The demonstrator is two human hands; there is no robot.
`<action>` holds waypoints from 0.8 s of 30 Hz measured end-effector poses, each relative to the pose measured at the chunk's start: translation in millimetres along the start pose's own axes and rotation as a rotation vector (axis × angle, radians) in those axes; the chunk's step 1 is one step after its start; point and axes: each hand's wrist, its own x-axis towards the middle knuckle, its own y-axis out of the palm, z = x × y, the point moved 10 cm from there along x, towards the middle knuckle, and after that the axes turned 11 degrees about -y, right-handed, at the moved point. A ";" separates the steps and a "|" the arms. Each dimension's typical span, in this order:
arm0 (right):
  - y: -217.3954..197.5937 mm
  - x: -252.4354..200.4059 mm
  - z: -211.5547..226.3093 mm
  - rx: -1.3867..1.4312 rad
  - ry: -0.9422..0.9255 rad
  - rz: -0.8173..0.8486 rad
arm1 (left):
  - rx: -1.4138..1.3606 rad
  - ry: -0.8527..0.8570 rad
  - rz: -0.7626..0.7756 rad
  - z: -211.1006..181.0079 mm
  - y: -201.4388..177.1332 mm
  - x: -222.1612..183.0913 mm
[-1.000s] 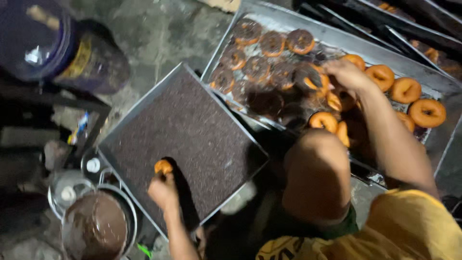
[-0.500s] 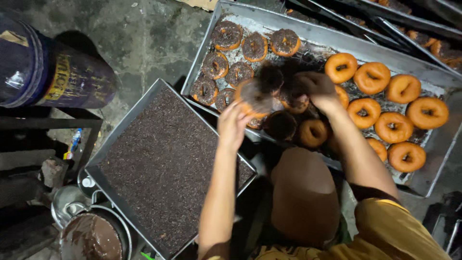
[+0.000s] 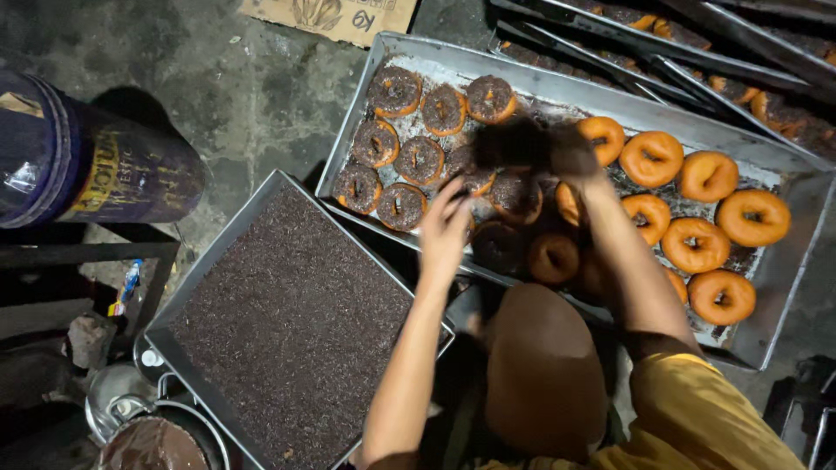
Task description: The person dips donuts into chocolate glaze and then into a tray of chocolate sprinkles before placing them onto another tray.
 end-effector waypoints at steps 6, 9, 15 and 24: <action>-60.6 -6.1 35.8 -0.585 -0.027 0.170 | -0.158 -0.071 -0.262 34.5 -126.5 -107.0; -81.7 -34.3 59.3 -0.501 -0.128 0.137 | -0.257 -0.084 -0.395 64.1 -160.0 -138.8; -48.2 -114.8 88.7 -0.617 -0.152 0.239 | -0.331 -0.050 -0.429 83.0 -173.9 -153.7; -46.2 -128.0 362.5 0.100 -0.902 0.237 | -0.959 -0.413 -0.106 27.6 -99.8 -103.9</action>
